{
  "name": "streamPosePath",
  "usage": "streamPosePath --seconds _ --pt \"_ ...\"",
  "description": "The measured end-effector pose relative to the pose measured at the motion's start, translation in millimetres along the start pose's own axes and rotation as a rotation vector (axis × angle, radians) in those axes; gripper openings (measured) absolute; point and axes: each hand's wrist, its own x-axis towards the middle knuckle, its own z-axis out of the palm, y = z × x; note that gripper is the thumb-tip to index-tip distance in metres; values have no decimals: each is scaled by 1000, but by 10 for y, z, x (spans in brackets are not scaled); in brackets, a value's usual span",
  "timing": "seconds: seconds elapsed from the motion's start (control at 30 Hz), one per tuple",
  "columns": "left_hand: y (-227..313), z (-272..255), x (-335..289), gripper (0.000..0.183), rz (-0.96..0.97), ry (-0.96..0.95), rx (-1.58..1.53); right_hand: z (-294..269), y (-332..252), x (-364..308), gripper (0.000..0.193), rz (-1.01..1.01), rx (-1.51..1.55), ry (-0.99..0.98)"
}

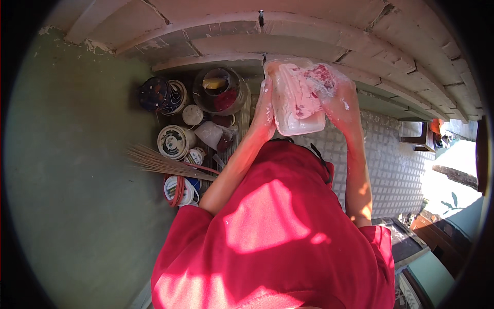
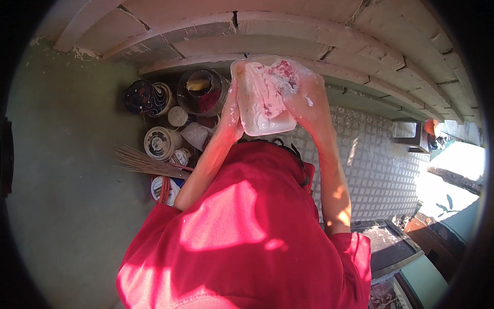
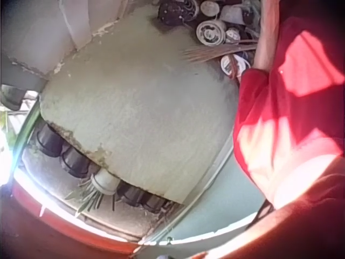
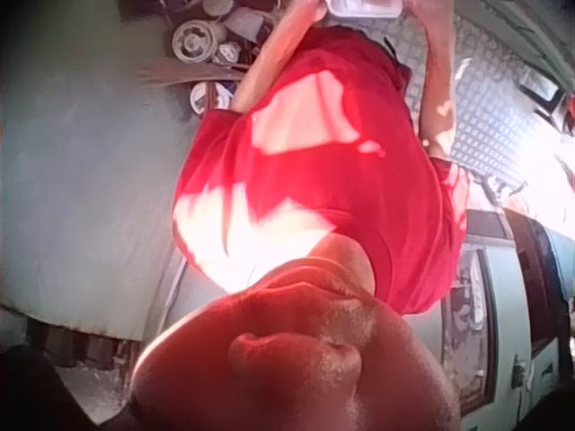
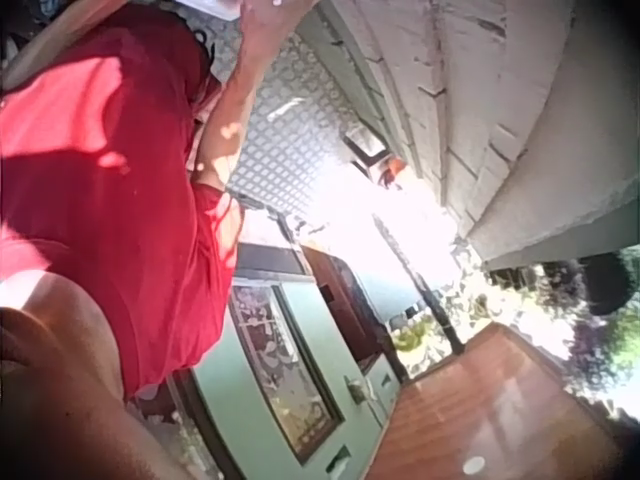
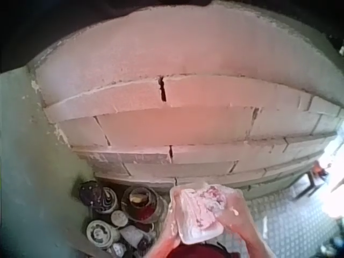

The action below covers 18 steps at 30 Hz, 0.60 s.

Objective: Applying plaster to the gaps between wall panels or ceiling blocks using a putty knife.

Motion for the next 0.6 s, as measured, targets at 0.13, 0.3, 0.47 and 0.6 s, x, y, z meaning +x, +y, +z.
streamPosePath --seconds 0.13,0.3,0.47,0.6 --pt "-7 -8 27 67 14 9 10 30 136 11 24 99 -42 -4" --pt "-8 16 40 63 29 24 14 -22 148 8 23 241 49 -9" --pt "-24 25 71 64 10 43 67 -85 30 -19 24 173 55 -22" --pt "91 -5 42 62 -69 53 25 -241 -250 24 25 23 108 -31"
